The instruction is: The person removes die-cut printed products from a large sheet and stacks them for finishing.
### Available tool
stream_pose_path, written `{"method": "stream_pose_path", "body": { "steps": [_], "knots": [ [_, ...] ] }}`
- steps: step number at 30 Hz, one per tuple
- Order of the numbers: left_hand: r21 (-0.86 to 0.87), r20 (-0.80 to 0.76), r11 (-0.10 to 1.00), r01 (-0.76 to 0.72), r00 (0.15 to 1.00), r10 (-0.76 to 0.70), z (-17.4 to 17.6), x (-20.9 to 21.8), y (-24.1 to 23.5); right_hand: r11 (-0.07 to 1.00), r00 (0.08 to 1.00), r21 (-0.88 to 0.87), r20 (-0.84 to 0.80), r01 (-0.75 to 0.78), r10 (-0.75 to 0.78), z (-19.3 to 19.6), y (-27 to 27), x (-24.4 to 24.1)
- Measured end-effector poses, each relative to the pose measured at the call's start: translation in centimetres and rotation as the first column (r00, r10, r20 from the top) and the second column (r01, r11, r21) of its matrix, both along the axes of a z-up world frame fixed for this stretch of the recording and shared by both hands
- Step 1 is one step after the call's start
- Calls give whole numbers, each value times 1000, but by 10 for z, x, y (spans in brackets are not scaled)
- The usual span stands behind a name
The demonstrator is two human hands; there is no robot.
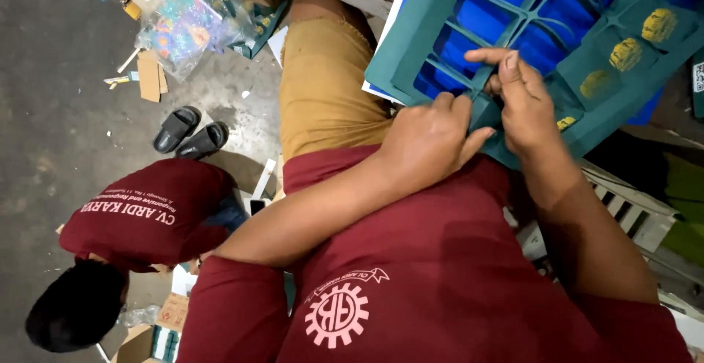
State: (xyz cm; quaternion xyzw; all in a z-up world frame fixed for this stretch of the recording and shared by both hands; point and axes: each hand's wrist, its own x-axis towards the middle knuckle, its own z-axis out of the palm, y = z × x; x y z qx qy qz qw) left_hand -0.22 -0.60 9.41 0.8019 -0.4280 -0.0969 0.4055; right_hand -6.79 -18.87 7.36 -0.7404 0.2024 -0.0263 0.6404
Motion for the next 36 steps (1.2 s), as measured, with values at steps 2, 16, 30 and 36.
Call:
{"method": "stream_pose_path", "body": {
  "steps": [2,16,30,36],
  "knots": [
    [-24,1,1000,7,1000,-7,3,2,3,1000,1000,8,2,9,-9,4,1,3],
    [11,-40,1000,-15,999,15,7,1,-6,1000,999,-22,-36,13,-14,6,2,5],
    [-198,272,936,291,934,-233,4,-3,-10,975,965,203,-226,-86,133,19,-22,16],
    [-204,391,904,375,878,-276,8,-2,-13,947,943,292,-257,-134,212,9,-31,18]
  ]
}}
